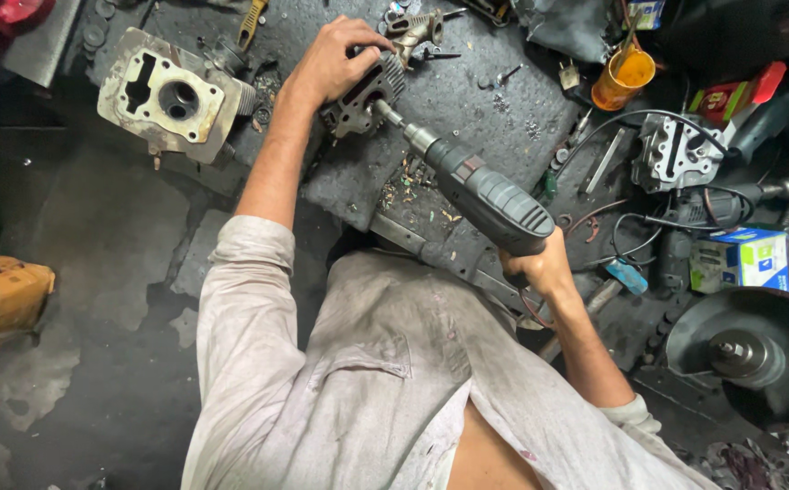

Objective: The person uses a hammer and chisel to chip away material from a metal engine block, then uses a power drill to bore into the same block. The person also handles a small metal pin and a screwdriver during the process.

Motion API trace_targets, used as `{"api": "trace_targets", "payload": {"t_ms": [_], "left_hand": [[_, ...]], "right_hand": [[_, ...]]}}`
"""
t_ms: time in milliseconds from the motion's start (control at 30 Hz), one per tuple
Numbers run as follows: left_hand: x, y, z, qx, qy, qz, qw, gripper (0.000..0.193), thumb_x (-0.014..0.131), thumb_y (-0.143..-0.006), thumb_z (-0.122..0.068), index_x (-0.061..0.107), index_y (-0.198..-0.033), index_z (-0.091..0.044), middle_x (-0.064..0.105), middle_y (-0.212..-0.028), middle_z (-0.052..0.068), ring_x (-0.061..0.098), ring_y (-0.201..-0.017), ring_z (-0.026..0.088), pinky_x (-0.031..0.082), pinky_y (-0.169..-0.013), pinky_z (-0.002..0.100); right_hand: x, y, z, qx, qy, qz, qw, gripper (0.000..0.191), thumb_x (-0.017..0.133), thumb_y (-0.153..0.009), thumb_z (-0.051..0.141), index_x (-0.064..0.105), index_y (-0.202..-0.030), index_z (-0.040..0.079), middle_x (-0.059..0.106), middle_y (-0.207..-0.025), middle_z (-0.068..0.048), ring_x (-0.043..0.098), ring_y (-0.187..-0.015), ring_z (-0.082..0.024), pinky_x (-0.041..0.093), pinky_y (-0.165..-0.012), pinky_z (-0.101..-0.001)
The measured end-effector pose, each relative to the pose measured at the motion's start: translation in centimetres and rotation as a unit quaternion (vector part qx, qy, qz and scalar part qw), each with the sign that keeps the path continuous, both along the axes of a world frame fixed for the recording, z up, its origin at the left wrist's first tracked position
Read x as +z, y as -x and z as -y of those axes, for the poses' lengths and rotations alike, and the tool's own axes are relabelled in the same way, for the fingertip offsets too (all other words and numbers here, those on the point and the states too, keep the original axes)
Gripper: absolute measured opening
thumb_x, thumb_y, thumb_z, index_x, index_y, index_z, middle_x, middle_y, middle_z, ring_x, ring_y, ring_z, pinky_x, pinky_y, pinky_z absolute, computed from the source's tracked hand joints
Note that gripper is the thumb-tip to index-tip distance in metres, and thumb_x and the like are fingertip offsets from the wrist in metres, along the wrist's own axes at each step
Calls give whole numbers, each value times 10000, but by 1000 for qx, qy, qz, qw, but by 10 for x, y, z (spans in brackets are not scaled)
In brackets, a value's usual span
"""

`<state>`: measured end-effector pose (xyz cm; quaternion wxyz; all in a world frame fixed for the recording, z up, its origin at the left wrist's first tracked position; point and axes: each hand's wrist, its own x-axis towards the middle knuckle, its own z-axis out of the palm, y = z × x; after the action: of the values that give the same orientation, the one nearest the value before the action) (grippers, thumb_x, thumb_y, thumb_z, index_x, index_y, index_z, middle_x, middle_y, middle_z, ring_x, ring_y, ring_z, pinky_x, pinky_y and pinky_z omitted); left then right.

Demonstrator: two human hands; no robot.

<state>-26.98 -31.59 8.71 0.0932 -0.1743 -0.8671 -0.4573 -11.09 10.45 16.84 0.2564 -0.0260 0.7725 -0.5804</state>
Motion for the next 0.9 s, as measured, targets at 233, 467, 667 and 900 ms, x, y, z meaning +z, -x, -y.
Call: {"api": "trace_targets", "payload": {"t_ms": [233,467,667,900], "left_hand": [[4,-3,-2,4,-1,-3,1000,211,649,-947,-177,790,-1078,-91,724,-1067,125,612,-1049,324,495,-967,425],[2,-2,-2,14,8,7,1000,208,654,-974,-194,785,-1095,-87,716,-1039,142,618,-1023,345,488,-950,440],[0,2,-2,10,4,-16,1000,207,648,-958,-175,798,-1082,-103,722,-1041,144,629,-1025,353,490,-958,445],[-1,-1,0,2,7,-1,1000,203,656,-963,-164,798,-1100,-115,724,-1061,124,631,-1034,338,495,-966,428]], "right_hand": [[30,-14,27,-50,-15,-3,999,778,656,-567,-85,617,-1335,29,683,-1012,7,609,-879,-84,505,-789,-236],[40,-26,38,54,-205,-154,965,874,684,-678,-7,500,-1523,117,739,-1086,-212,723,-1053,-256,529,-919,-346],[-5,-32,17,-49,-151,-234,959,890,704,-639,50,506,-1506,18,703,-1022,-240,700,-921,-338,546,-845,-404],[-18,-25,-54,-143,155,-11,977,361,581,-577,-10,649,-907,-140,648,-707,-141,601,-563,-221,452,-549,-341]]}}
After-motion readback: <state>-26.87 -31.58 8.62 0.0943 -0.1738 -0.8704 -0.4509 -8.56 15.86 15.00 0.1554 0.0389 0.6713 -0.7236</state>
